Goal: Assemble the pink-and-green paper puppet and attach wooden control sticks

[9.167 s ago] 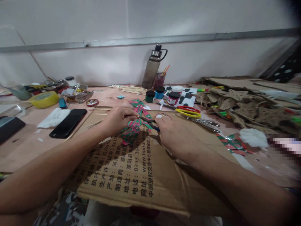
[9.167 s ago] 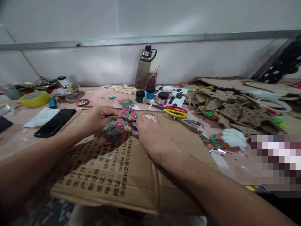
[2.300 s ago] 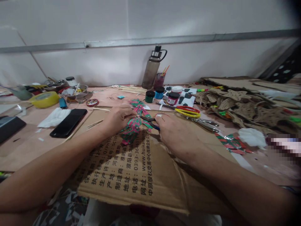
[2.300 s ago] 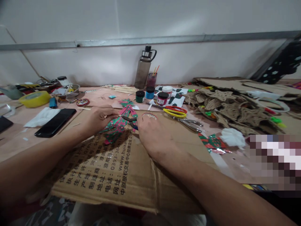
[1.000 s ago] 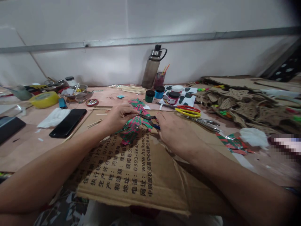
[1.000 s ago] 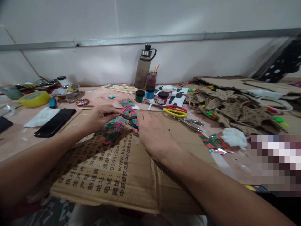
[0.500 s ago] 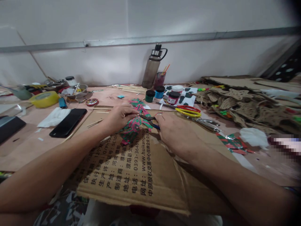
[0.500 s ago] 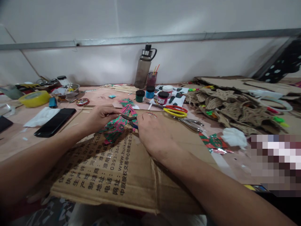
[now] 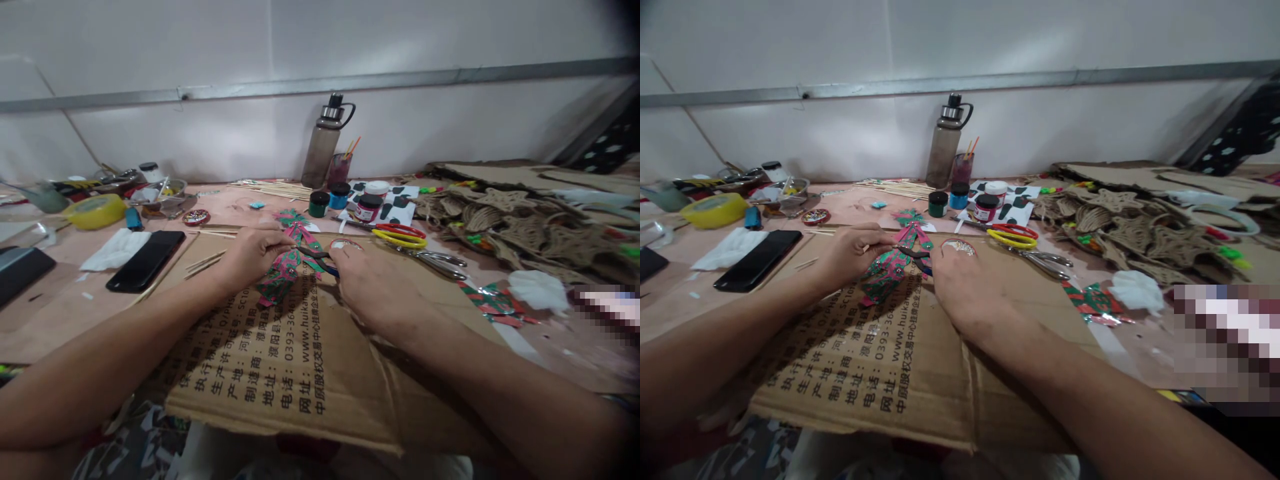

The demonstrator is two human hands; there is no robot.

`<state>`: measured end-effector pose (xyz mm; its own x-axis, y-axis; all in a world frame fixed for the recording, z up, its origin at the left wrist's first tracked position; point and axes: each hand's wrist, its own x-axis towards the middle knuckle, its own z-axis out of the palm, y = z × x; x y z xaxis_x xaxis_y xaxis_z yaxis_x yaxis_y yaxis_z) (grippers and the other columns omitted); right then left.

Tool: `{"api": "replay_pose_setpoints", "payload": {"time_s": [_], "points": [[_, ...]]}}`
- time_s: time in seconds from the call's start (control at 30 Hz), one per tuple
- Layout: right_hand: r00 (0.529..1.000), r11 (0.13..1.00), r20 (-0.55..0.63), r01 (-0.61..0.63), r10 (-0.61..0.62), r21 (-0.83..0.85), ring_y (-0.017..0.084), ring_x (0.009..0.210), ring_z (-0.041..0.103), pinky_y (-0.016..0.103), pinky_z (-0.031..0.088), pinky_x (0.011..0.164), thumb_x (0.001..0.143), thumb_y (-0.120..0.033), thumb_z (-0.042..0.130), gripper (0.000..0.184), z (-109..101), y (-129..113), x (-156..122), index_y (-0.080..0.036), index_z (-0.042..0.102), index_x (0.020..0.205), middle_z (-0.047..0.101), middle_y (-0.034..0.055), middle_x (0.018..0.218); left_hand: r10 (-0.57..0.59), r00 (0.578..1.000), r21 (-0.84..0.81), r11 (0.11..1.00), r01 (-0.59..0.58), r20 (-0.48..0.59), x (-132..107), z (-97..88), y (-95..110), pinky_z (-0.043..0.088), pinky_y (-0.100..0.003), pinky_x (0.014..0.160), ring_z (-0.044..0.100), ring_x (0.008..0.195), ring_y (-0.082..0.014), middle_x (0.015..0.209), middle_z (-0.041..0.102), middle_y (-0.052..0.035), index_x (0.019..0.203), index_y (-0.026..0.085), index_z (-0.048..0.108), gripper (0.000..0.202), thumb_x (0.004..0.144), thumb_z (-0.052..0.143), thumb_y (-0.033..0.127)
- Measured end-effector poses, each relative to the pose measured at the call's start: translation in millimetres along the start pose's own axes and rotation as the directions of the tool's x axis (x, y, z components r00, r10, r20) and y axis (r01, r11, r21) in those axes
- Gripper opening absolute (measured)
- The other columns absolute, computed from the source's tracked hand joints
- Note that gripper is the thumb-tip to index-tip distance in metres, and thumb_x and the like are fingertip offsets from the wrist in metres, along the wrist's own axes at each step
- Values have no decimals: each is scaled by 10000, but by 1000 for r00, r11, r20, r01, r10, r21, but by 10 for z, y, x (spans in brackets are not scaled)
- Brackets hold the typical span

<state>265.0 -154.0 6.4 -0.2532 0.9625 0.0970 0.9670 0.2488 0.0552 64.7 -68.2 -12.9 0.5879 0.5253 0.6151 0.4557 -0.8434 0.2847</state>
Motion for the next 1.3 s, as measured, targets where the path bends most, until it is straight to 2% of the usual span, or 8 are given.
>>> {"api": "replay_pose_setpoints", "payload": {"time_s": [0.13, 0.27, 0.4, 0.57, 0.8, 1.1, 1.3], "points": [[1000, 1000, 4, 8, -8, 13, 228, 968, 599, 325, 426, 836, 901, -55, 387, 292, 10, 10, 20, -133, 620, 1059, 659, 130, 1068, 6, 1000, 7, 1000, -6, 0, 3, 5, -3, 520, -246, 693, 660, 730, -140, 780, 726, -51, 923, 174, 758, 167, 876, 598, 182], [999, 1000, -37, 6, -5, 14, 248, 967, 590, 331, 432, 818, 893, -78, 425, 240, 18, 40, 41, -113, 616, 1034, 656, 148, 1055, -78, 996, -50, 995, 80, 54, 36, -19, -11, 533, -278, 771, 674, 820, -159, 844, 740, -67, 927, 169, 756, 168, 875, 601, 208], [993, 1000, -119, 24, -22, 18, 262, 956, 579, 355, 427, 828, 897, -93, 406, 269, 70, 84, 49, -110, 604, 1078, 650, 153, 1064, -146, 983, -104, 982, 157, 109, 55, -39, -45, 532, -318, 838, 673, 877, -174, 920, 744, -78, 947, 176, 753, 190, 877, 596, 257], [989, 1000, -148, 14, -16, -11, 238, 917, 585, 342, 424, 813, 903, -76, 359, 297, 145, 118, 66, -109, 611, 1057, 648, 149, 1034, -167, 972, -145, 971, 191, 164, 59, -45, -67, 518, -334, 885, 662, 925, -172, 958, 737, -75, 973, 189, 746, 207, 888, 575, 268], [993, 997, -107, 35, -42, -67, 242, 923, 584, 339, 430, 813, 891, -72, 393, 261, 77, 63, 47, -113, 623, 1007, 650, 142, 1003, -187, 959, -200, 952, 230, 211, 62, -24, -47, 531, -298, 795, 653, 841, -160, 878, 731, -58, 953, 203, 756, 186, 861, 601, 250], [998, 997, -46, 38, -41, -60, 239, 968, 581, 332, 415, 857, 885, -79, 436, 225, 60, 49, 40, -114, 621, 1007, 650, 139, 1044, -198, 957, -197, 950, 240, 213, 60, -37, -9, 530, -281, 793, 653, 843, -161, 861, 732, -56, 927, 197, 757, 180, 852, 601, 247], [999, 999, -15, 32, -33, -42, 235, 962, 587, 331, 410, 851, 909, -84, 393, 264, 49, 31, 31, -119, 611, 1052, 652, 137, 1056, -180, 959, -171, 961, 219, 217, 48, -52, 29, 533, -298, 813, 664, 842, -160, 913, 740, -71, 924, 181, 758, 209, 871, 561, 224]]}}
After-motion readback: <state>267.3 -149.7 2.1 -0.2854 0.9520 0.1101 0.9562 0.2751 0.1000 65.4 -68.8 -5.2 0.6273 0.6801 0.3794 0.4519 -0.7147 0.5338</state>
